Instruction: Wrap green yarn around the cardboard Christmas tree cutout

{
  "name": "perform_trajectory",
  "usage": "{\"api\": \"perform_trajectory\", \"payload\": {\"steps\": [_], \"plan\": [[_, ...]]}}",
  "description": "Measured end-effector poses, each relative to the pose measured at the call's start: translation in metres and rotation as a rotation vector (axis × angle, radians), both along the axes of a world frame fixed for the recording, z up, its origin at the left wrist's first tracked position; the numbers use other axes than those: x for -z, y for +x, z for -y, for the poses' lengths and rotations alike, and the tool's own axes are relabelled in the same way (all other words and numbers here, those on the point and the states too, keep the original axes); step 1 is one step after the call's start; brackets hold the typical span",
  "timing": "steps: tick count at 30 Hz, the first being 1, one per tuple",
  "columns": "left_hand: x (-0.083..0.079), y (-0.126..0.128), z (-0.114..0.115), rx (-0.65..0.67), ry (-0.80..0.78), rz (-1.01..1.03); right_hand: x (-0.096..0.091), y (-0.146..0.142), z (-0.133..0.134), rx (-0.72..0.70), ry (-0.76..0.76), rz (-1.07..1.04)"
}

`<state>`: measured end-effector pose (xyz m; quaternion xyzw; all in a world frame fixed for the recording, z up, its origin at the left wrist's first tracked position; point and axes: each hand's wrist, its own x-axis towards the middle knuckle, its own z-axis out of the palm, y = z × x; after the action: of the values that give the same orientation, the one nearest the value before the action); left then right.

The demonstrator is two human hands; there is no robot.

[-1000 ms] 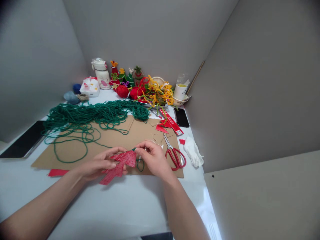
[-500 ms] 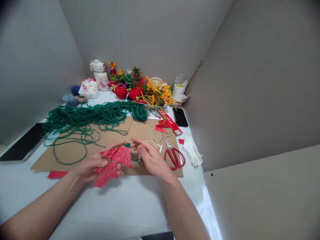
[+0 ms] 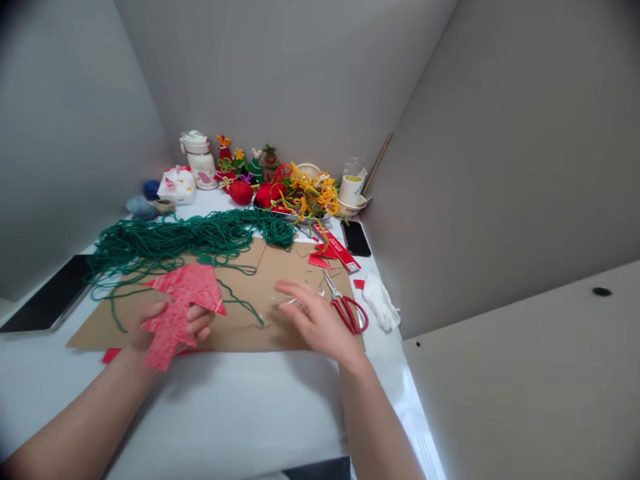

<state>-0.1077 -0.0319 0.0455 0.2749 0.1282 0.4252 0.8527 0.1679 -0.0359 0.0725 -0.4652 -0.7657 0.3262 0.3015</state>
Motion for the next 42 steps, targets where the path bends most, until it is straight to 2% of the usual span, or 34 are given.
{"api": "perform_trajectory", "payload": {"steps": [2, 3, 6, 9, 11, 13, 15, 19, 24, 27, 32, 38, 42], "plan": [[-0.008, -0.008, 0.003, 0.024, 0.058, -0.009, 0.004, 0.014, -0.007, 0.238, 0.098, 0.099], [-0.012, -0.012, 0.005, 0.009, 0.075, -0.003, 0.006, 0.02, -0.01, 0.298, 0.117, 0.154], [-0.02, -0.015, 0.009, -0.061, 0.075, 0.042, 0.015, 0.024, -0.016, 0.332, 0.08, 0.294], [-0.023, -0.012, 0.009, -0.11, 0.038, 0.028, 0.016, 0.005, -0.011, 0.278, 0.066, 0.318], [-0.024, -0.01, 0.007, -0.129, 0.003, 0.002, 0.014, -0.018, -0.005, 0.174, 0.086, 0.262], [-0.025, -0.01, 0.006, -0.157, -0.015, -0.004, 0.012, -0.041, 0.002, 0.008, 0.081, 0.208], [-0.026, -0.01, 0.006, -0.184, -0.028, 0.009, 0.013, -0.062, 0.007, -0.076, 0.08, 0.222], [-0.029, -0.011, 0.006, -0.231, -0.063, 0.025, 0.03, -0.089, 0.014, -0.031, 0.128, 0.425], [-0.033, -0.014, 0.005, -0.314, -0.114, 0.068, 0.053, -0.097, 0.02, -0.035, 0.285, 0.651], [-0.035, -0.016, 0.003, -0.368, -0.141, 0.105, 0.051, -0.086, 0.016, 0.017, 0.314, 0.708], [-0.035, -0.014, -0.001, -0.356, -0.158, 0.096, 0.033, -0.041, -0.001, 0.345, 0.229, 0.645], [-0.029, -0.014, -0.003, -0.335, -0.19, 0.049, 0.03, 0.013, -0.011, 0.45, 0.167, 0.552], [-0.027, -0.015, -0.003, -0.314, -0.205, 0.038, 0.033, 0.029, -0.016, 0.411, 0.108, 0.484]]}}
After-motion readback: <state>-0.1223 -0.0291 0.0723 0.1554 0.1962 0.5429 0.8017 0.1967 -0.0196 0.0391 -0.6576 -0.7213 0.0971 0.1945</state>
